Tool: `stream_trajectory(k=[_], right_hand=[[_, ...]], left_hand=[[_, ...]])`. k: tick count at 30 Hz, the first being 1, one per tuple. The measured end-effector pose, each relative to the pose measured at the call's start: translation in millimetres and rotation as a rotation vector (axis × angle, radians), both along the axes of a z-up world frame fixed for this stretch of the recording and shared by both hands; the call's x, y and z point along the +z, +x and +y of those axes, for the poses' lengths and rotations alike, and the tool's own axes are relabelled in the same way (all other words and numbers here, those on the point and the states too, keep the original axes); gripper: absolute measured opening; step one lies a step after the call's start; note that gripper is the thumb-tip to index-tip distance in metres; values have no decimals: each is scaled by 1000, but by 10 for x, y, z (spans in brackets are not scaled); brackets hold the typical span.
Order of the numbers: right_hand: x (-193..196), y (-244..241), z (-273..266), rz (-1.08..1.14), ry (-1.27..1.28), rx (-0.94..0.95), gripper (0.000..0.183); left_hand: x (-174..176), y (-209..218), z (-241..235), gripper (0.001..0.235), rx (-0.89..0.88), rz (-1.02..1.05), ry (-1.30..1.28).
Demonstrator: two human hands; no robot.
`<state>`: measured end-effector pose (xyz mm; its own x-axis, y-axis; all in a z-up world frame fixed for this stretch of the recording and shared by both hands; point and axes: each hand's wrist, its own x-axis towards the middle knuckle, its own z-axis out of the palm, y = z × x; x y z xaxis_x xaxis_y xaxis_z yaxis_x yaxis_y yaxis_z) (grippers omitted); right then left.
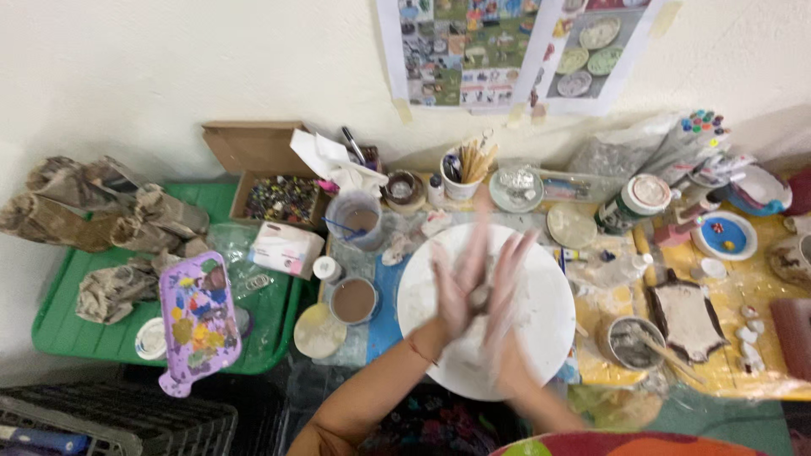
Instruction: The person molds clay by hand on a circular plate, shaping it into a small vessel. They dip their fingers into water and use a wooden stick to smooth the clay's surface.
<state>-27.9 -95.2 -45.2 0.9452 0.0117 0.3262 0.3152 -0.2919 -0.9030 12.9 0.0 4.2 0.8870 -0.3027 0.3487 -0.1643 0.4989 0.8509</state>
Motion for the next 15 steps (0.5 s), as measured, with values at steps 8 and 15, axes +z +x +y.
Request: stream_trajectory(k=[8,15], right_hand=[[198,-210,-56,33,-168,76,91],[93,251,-314,68,181,-3,89]], left_hand=[[-638,217,-159,96,-181,31,-156],[-360,-81,-233,101,-163,-7,-113]])
